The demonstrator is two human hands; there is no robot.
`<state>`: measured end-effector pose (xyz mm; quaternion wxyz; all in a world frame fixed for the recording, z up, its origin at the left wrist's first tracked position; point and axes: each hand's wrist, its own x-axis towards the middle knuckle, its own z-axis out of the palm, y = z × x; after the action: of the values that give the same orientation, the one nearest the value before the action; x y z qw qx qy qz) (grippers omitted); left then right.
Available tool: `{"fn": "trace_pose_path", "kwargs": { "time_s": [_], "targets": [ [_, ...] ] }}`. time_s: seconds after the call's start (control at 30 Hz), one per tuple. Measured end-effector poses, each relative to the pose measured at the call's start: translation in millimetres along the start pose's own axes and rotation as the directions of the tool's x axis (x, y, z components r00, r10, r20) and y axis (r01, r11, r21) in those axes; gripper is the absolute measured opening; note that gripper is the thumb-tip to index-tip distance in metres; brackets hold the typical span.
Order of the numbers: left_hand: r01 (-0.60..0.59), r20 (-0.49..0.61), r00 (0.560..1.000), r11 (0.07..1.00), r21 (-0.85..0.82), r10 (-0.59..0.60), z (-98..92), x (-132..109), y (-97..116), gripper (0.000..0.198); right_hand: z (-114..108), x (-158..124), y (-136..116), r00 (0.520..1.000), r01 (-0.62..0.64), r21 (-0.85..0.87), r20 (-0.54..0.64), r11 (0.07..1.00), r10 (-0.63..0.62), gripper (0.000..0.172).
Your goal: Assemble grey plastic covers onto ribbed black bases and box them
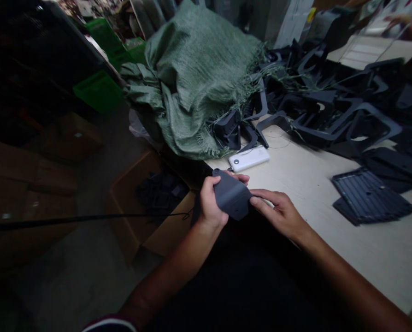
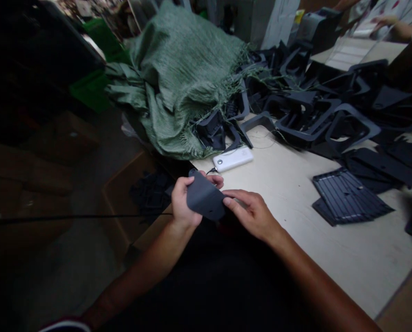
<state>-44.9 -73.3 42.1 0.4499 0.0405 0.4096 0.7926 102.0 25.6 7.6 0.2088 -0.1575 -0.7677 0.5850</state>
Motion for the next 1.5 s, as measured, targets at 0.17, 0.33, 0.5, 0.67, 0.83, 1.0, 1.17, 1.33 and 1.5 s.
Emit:
{"fn": "trace_pose_path", "kwargs": {
  "time_s": [0.17, 0.33, 0.5, 0.67, 0.83, 1.0, 1.17, 1.33, 1.5],
  "targets": [
    [0.111, -0.188, 0.977, 0.993, 0.046, -0.101, -35.8, 4.4, -18.8, 0.039, -2.3, -5.4, 13.8, 0.987, -0.159, 0.100, 0.007, 0.982, 0.159, 0.034],
    [0.461, -0.201, 0.842, 0.861, -0.213, -0.500, -80.4, -8.2, -29.2, 0.028, 2.4, -7.0, 19.0, 0.906, -0.421, 0.180, 0.126, 0.889, 0.404, 0.046],
    [0.256, -0.369, 0.854, 0.914, -0.316, -0.367, -110.1, -17.8, -13.3, 0.016, 11.8, -1.7, 24.4, 0.924, -0.378, 0.067, 0.090, 0.923, 0.372, 0.049],
    [-0.262, -0.620, 0.784, 0.915, -0.306, 0.017, -150.7, -13.8, 43.5, 0.026, -0.2, 5.0, 25.7, 0.925, -0.378, 0.060, -0.003, 0.924, 0.379, 0.054],
    [-0.242, -0.621, 0.783, 0.916, -0.319, -0.009, -160.0, -18.3, 42.3, 0.038, -14.3, 6.2, 30.3, 0.904, -0.419, 0.119, -0.039, 0.900, 0.426, 0.057],
    [0.204, -0.382, 0.862, 0.917, -0.342, -0.334, -119.7, -21.3, -26.1, 0.040, -27.3, 3.4, 42.0, 0.905, -0.405, 0.070, -0.109, 0.912, 0.411, 0.050],
    [0.370, -0.213, 0.896, 0.920, -0.127, -0.390, -91.7, -17.2, -51.1, 0.042, -54.3, -0.7, 57.3, 0.904, -0.369, -0.065, -0.256, 0.927, 0.342, 0.045],
    [0.232, -0.151, 0.965, 0.965, 0.124, -0.212, -77.4, -11.9, -48.3, 0.036, -64.8, 1.3, 71.4, 0.887, -0.339, -0.130, -0.376, 0.932, 0.270, 0.047],
    [0.034, 0.004, 0.999, 0.927, 0.374, -0.039, -39.2, -14.6, -44.0, 0.030, -50.8, 2.5, 77.0, 0.912, -0.249, -0.127, -0.365, 0.960, 0.188, 0.043]
  ]
}}
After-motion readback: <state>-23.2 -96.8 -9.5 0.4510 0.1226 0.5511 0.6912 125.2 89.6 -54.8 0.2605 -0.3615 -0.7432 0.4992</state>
